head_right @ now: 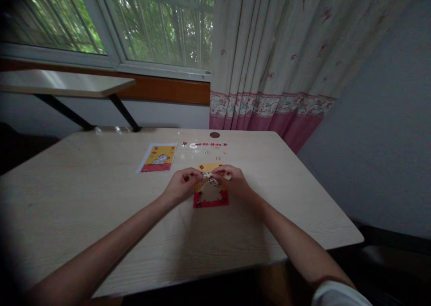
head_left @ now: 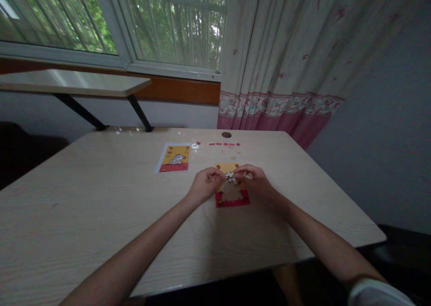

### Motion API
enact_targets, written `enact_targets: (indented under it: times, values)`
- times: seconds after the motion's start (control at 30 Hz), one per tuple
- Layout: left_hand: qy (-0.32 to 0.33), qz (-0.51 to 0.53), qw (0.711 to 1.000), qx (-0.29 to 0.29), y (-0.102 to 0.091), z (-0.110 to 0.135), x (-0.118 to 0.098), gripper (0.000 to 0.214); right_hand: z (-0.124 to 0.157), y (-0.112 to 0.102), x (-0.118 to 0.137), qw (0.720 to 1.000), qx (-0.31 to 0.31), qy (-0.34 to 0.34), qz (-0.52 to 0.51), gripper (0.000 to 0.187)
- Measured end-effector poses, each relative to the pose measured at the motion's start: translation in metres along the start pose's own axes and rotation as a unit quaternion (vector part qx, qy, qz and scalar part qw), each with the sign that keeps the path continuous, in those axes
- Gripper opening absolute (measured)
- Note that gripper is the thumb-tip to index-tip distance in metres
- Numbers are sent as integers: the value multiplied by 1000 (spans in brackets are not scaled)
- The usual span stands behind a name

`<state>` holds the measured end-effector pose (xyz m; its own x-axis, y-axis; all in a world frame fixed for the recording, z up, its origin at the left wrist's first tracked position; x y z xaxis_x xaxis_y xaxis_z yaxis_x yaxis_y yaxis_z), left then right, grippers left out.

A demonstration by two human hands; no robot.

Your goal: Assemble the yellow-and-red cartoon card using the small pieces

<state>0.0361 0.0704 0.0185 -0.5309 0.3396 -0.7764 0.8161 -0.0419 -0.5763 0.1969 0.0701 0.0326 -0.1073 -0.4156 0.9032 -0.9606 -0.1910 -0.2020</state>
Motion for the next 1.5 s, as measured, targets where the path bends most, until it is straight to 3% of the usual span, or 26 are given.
enact_targets:
  times: [0.13,0.23,0.37,0.5,0.67,0.87,1.03,1.5]
  values:
    - [-1,1,1000,9,2,-1,2,15,6,1,32,981,3,-157,118,15]
    - [2,-11,1000,15,5,-2,4,15,8,7,38,963,24,-197,181,16]
    - [16,-22,999,42,9,-2,3,16,9,10,30,952,49,-187,239,18]
    - [87,-116,989,21,-3,1,-9,13,9,7,19,954,65,-163,244,19]
    - [182,-282,941,49,-5,9,-21,24,8,10,1,957,113,-98,250,14]
    - [238,-364,895,98,10,18,-28,38,9,12,-6,957,121,-78,253,11]
    - [246,-389,880,113,14,19,-29,36,6,9,-10,958,111,-72,254,14]
    - [251,-394,876,120,15,20,-32,35,2,6,-25,956,52,-39,286,16]
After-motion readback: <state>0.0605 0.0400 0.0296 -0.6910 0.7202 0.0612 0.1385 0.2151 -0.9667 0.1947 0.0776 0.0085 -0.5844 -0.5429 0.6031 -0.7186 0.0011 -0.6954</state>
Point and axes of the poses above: each hand's wrist, its own z-axis away from the middle knuckle, its own y-axis out of the palm, x = y × z, the point moved 8 cm from there along -z, towards the middle knuckle, and after that the axes turned 14 degrees about -z, right-handed, at the moved point
